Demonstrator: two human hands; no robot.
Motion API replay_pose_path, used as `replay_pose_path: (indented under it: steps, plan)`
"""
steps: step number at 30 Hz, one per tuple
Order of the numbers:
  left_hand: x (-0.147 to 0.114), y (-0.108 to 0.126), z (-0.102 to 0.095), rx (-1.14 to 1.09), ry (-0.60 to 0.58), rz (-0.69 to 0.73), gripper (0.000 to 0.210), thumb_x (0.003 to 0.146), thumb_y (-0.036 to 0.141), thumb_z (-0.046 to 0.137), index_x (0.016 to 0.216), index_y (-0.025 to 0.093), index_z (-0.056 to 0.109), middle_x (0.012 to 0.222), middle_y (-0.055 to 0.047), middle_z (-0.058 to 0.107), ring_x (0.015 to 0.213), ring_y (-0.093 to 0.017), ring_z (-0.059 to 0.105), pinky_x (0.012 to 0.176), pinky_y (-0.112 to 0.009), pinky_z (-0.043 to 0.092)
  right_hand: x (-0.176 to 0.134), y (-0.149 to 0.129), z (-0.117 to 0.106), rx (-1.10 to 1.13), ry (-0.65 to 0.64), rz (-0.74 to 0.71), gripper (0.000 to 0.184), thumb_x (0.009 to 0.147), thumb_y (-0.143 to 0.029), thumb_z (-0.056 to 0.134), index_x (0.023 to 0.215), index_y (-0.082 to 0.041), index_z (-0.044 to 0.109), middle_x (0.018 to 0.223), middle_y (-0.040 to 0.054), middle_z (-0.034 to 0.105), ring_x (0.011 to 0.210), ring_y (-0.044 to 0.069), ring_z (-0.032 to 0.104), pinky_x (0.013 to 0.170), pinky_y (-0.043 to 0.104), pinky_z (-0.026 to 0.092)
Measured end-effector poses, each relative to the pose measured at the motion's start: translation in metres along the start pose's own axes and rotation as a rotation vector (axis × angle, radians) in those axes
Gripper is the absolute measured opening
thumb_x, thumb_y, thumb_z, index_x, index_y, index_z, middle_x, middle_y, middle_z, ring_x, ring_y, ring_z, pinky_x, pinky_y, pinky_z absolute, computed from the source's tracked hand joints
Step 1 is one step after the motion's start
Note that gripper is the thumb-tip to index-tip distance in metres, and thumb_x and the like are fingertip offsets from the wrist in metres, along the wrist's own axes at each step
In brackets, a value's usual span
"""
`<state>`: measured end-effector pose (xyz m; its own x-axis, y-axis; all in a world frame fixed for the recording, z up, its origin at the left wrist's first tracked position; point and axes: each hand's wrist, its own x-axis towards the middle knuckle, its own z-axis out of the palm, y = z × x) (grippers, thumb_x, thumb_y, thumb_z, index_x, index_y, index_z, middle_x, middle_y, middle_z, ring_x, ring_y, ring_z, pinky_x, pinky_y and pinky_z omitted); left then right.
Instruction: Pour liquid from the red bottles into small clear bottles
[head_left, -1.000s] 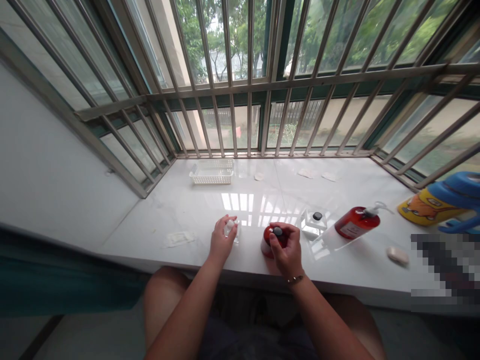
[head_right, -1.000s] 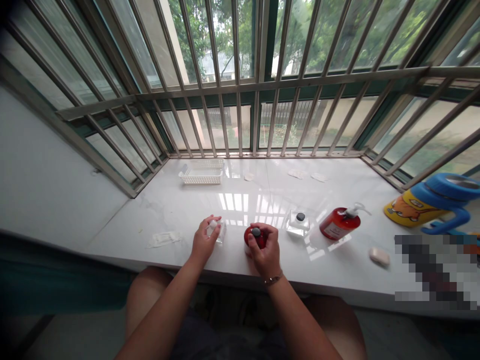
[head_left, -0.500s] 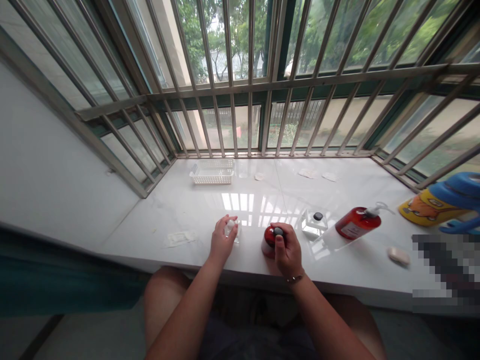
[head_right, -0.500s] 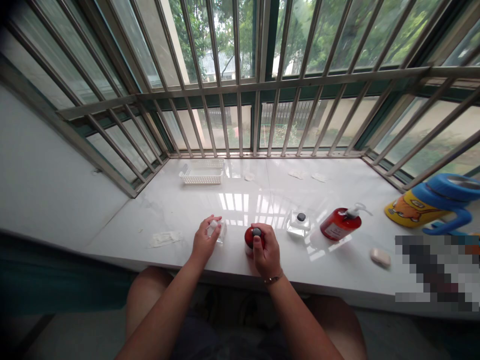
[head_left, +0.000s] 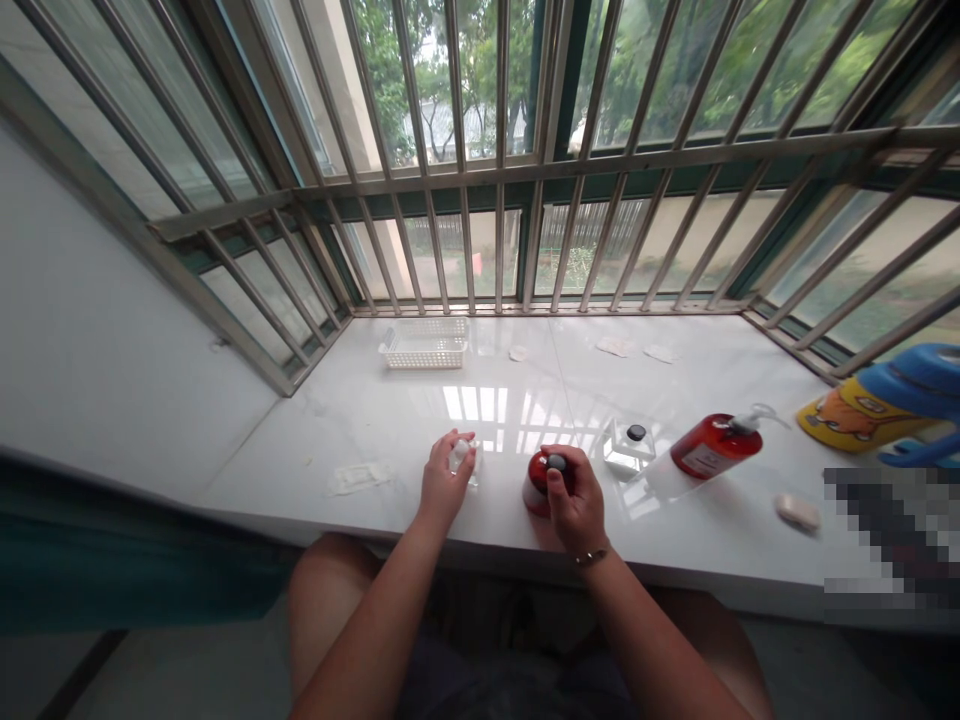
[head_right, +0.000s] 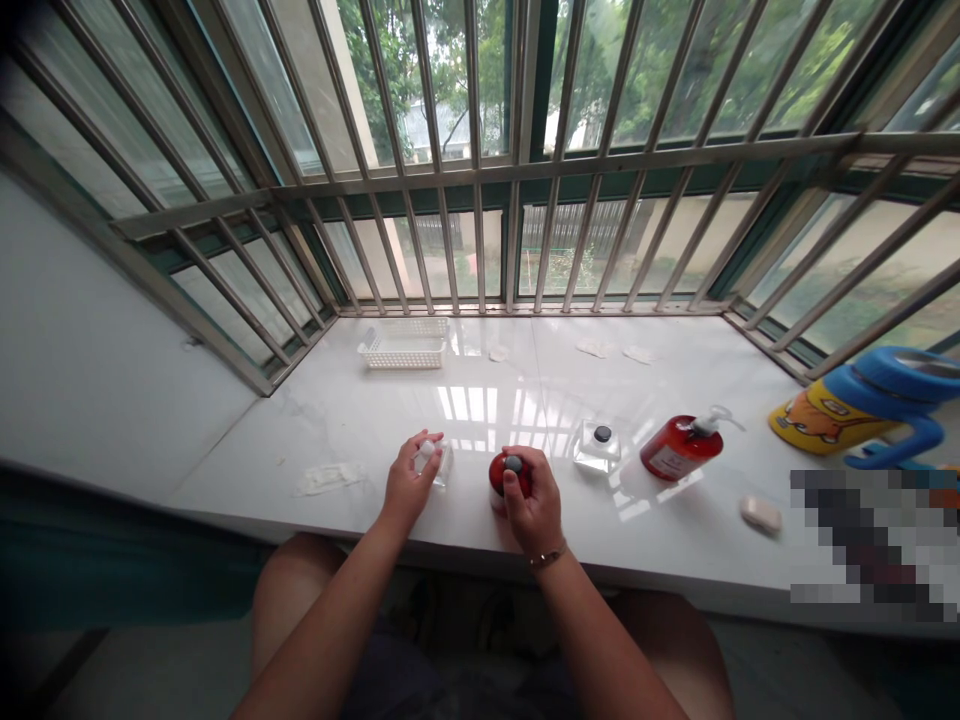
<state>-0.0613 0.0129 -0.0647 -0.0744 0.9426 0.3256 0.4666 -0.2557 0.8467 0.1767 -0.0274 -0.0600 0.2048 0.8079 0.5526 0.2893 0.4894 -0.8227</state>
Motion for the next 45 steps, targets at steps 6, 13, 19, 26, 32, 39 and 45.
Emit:
replay_pose_path:
  steps: [6,13,19,26,32,39,45]
  plan:
    - [0.0,0.001,0.0,-0.004,-0.005,-0.008,0.027,0.103,0.043,0.063,0.125,0.029,0.071,0.138,-0.007,0.074,0.148,-0.027,0.056,0.124,-0.049,0.045,-0.001,0.006,-0.001,0.008,-0.004,-0.016,0.033,0.102,-0.048,0.065,0.128,-0.028,0.065,0.121,0.01,0.07,0.11,0.029,0.069,0.095,0.05,0.058]
    - [0.001,0.001,0.001,0.016,0.014,0.025,0.027,0.103,0.043,0.063,0.124,0.028,0.072,0.134,-0.007,0.075,0.143,-0.027,0.059,0.123,-0.049,0.047,-0.003,0.007,0.002,0.061,0.014,0.035,0.028,0.102,-0.041,0.067,0.126,-0.028,0.062,0.124,0.0097,0.07,0.115,0.028,0.069,0.098,0.05,0.057]
    - [0.0,0.001,0.0,0.009,0.005,0.009,0.027,0.103,0.043,0.063,0.124,0.028,0.072,0.136,-0.007,0.074,0.145,-0.027,0.058,0.123,-0.049,0.046,0.003,0.004,-0.003,-0.013,-0.025,-0.049,0.029,0.104,-0.044,0.06,0.125,-0.027,0.068,0.117,0.0096,0.07,0.108,0.029,0.068,0.094,0.049,0.056]
    - [0.0,0.002,0.0,0.015,0.011,0.011,0.028,0.102,0.043,0.064,0.124,0.028,0.073,0.136,-0.008,0.074,0.144,-0.028,0.059,0.123,-0.05,0.047,-0.004,0.009,0.002,0.097,0.022,0.056,0.033,0.099,-0.04,0.071,0.127,-0.028,0.059,0.126,0.0097,0.07,0.116,0.029,0.069,0.1,0.051,0.056]
    - [0.0,0.001,0.0,0.013,0.007,0.001,0.028,0.103,0.044,0.063,0.125,0.029,0.072,0.137,-0.007,0.074,0.145,-0.028,0.058,0.123,-0.051,0.046,0.003,0.005,-0.003,-0.018,-0.03,-0.045,0.027,0.105,-0.042,0.059,0.125,-0.027,0.069,0.117,0.0097,0.069,0.108,0.028,0.068,0.094,0.049,0.056]
    - [0.0,0.002,0.0,0.007,0.01,0.008,0.027,0.102,0.044,0.063,0.124,0.029,0.072,0.136,-0.007,0.074,0.145,-0.028,0.058,0.123,-0.05,0.047,-0.005,0.014,0.002,0.122,0.021,0.07,0.036,0.097,-0.04,0.073,0.127,-0.029,0.057,0.127,0.0097,0.069,0.116,0.029,0.069,0.1,0.052,0.057]
    - [0.0,0.002,0.001,-0.008,0.005,-0.002,0.028,0.102,0.044,0.063,0.124,0.029,0.072,0.137,-0.007,0.074,0.147,-0.027,0.056,0.124,-0.05,0.045,0.004,0.001,-0.003,0.004,-0.025,-0.036,0.024,0.106,-0.042,0.058,0.123,-0.028,0.068,0.116,0.0085,0.069,0.108,0.027,0.068,0.094,0.048,0.055]
